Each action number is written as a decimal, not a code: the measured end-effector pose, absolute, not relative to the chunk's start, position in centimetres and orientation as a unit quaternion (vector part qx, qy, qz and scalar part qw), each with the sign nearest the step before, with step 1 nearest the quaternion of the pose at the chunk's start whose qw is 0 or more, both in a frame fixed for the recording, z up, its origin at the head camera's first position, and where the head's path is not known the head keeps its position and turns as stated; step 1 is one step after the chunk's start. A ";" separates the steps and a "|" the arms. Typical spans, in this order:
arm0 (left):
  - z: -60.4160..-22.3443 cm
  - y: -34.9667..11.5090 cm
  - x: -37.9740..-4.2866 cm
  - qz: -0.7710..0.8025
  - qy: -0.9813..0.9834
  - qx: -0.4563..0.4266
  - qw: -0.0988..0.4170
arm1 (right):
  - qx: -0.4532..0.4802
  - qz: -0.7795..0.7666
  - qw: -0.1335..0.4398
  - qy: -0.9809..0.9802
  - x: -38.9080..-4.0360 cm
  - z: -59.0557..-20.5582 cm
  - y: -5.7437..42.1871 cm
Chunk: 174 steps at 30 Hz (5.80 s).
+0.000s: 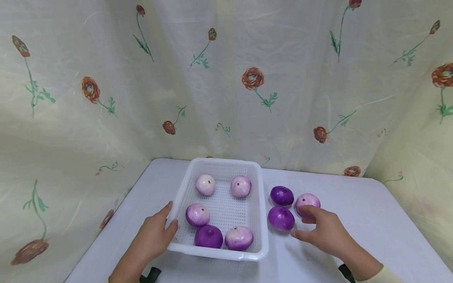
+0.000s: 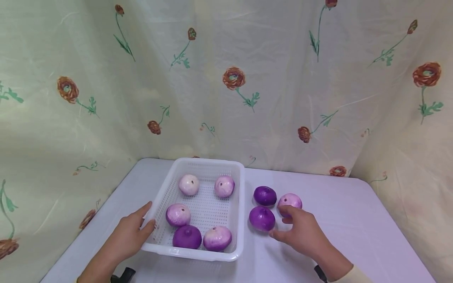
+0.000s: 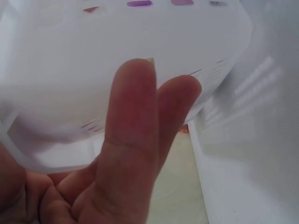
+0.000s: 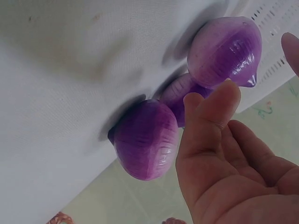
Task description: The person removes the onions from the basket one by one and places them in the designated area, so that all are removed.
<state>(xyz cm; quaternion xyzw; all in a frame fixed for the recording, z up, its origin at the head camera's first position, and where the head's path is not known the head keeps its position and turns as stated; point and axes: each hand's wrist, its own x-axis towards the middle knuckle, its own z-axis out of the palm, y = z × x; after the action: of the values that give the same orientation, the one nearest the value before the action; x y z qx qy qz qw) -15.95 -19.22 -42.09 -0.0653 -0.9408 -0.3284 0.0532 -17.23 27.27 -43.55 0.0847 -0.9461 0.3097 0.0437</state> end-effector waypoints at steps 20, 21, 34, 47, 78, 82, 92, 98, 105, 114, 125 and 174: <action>-42.0 -19.2 -15.9 -0.335 -0.939 -0.054 0.055 | 0.111 0.308 0.077 -0.942 -18.3 -41.5 26.3; -42.0 -19.2 -15.9 -0.333 -0.940 -0.054 0.057 | 0.109 0.313 0.073 -0.941 -18.5 -41.2 26.0; -42.3 -19.3 -16.0 -0.338 -0.937 -0.066 0.063 | 0.136 0.306 0.084 -0.938 -20.0 -37.5 21.9; -42.5 -19.3 -16.1 -0.344 -0.935 -0.058 0.066 | 0.230 0.262 0.008 -0.937 -20.6 -35.8 14.6; -42.5 -19.2 -16.3 -0.345 -0.936 -0.052 0.054 | 0.268 -0.035 -0.095 -0.958 -18.6 -37.9 9.0; -42.4 -19.3 -16.2 -0.346 -0.936 -0.048 0.052 | 0.273 -0.038 -0.096 -0.957 -18.7 -38.1 8.9; -42.5 -19.5 -16.0 -0.338 -0.938 -0.056 0.057 | 0.261 -0.018 -0.085 -0.961 -18.9 -38.6 8.9; -42.5 -19.5 -16.1 -0.337 -0.938 -0.058 0.065 | 0.258 -0.001 -0.075 -0.963 -19.2 -38.7 9.2; -42.4 -19.5 -16.1 -0.343 -0.936 -0.057 0.062 | 0.278 0.041 -0.043 -0.959 -19.5 -37.9 10.0; -42.5 -19.4 -16.2 -0.344 -0.935 -0.057 0.061 | 0.294 0.112 0.008 -0.949 -19.6 -36.1 11.3; -42.7 -19.5 -16.1 -0.340 -0.937 -0.054 0.063 | 0.269 0.201 0.071 -0.939 -18.8 -34.6 15.4; -42.7 -19.1 -15.8 -0.335 -0.937 -0.061 0.080 | 0.106 0.241 0.210 -0.942 -15.9 -46.2 31.2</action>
<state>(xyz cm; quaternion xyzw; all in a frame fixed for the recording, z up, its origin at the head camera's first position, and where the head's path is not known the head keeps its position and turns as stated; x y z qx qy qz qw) -15.81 -19.06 -42.68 -0.0614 -0.9369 -0.3348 0.0803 -15.87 31.22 -46.15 0.1061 -0.9415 0.2412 0.2099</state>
